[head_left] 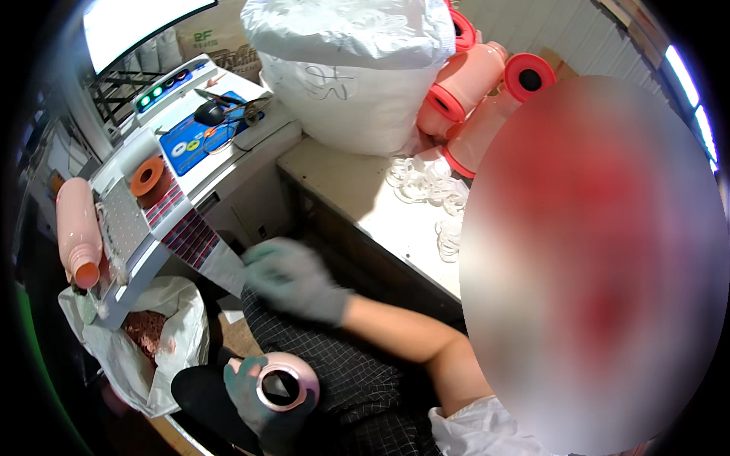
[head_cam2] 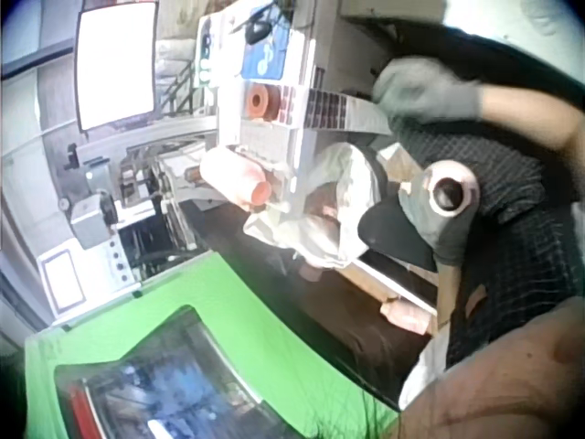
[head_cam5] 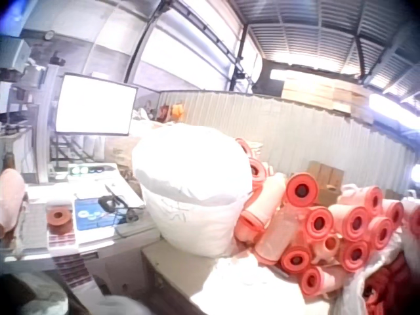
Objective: The person sits on the floor and repeatedly picks up pink plastic containers from a nearby pile. They apply a label from a roll to the side of each container and then place the labeled item onto a table. The process is repeated for multiple units.
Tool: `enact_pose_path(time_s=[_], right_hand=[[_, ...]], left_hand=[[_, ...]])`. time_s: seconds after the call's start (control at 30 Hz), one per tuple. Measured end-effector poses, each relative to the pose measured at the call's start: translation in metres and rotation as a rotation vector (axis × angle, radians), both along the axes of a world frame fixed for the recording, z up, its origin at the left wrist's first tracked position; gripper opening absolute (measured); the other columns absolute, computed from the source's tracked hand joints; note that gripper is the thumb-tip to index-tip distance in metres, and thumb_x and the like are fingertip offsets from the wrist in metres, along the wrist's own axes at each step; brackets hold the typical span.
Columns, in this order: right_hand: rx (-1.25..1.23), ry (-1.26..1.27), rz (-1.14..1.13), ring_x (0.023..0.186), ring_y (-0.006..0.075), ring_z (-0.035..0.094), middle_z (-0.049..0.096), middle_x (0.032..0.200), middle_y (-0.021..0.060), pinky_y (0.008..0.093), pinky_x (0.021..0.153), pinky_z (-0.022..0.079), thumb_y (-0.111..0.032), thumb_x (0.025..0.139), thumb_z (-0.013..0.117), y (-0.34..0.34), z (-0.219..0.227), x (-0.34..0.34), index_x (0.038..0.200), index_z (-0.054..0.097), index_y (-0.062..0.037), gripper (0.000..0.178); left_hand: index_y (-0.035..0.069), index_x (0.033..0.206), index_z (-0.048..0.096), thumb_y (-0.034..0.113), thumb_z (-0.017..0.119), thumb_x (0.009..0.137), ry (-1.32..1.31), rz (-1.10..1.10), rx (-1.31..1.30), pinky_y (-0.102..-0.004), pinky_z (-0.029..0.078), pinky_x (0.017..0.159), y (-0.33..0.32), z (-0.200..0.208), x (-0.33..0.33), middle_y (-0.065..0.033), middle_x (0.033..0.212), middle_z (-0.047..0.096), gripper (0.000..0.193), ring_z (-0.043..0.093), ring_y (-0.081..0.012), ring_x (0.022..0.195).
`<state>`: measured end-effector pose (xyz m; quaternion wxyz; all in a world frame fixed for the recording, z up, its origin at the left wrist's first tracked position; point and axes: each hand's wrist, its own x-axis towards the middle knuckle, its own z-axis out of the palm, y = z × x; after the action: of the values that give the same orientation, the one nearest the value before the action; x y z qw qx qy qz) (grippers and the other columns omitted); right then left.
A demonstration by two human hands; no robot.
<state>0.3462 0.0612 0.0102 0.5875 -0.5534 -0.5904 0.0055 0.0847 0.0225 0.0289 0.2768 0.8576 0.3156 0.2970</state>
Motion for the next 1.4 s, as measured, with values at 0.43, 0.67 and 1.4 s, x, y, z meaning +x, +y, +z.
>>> enact_pose_path(time_s=[0.43, 0.67, 1.4], right_hand=[[-0.755, -0.34, -1.438, 0.091, 0.0315, 0.074, 0.073, 0.099, 0.0114, 0.0454, 0.077, 0.059, -0.029, 0.092, 0.061, -0.234, -0.06, 0.327, 0.093, 0.079, -0.0129, 0.025], [-0.954, -0.026, -1.307, 0.106, 0.0328, 0.071, 0.073, 0.113, 0.0136, 0.0486, 0.086, 0.057, -0.037, 0.091, 0.067, -0.26, -0.039, 0.312, 0.106, 0.078, -0.0133, 0.029], [-0.18, -0.539, 0.068, 0.087, 0.0322, 0.069, 0.072, 0.094, 0.0128, 0.0437, 0.074, 0.055, -0.037, 0.094, 0.066, -0.094, 0.043, -0.027, 0.101, 0.073, -0.0097, 0.029]], left_hand=[[-0.003, 0.135, 0.059, 0.017, 0.092, 0.074, -0.108, -0.22, -0.174, -0.0445, 0.052, 0.104, 0.024, 0.015, 0.023, -0.0187, 0.13, 0.066, 0.072, 0.064, -0.0333, 0.117], [0.0, 0.125, 0.065, 0.037, 0.096, 0.072, -0.049, -0.411, 0.087, -0.048, 0.054, 0.097, 0.047, 0.001, 0.045, -0.0201, 0.122, 0.068, 0.072, 0.066, -0.0378, 0.11], [0.003, 0.126, 0.065, 0.045, 0.084, 0.081, -0.05, -0.444, 0.181, -0.0539, 0.048, 0.101, 0.011, 0.021, 0.054, -0.0193, 0.118, 0.065, 0.065, 0.061, -0.0419, 0.11]])
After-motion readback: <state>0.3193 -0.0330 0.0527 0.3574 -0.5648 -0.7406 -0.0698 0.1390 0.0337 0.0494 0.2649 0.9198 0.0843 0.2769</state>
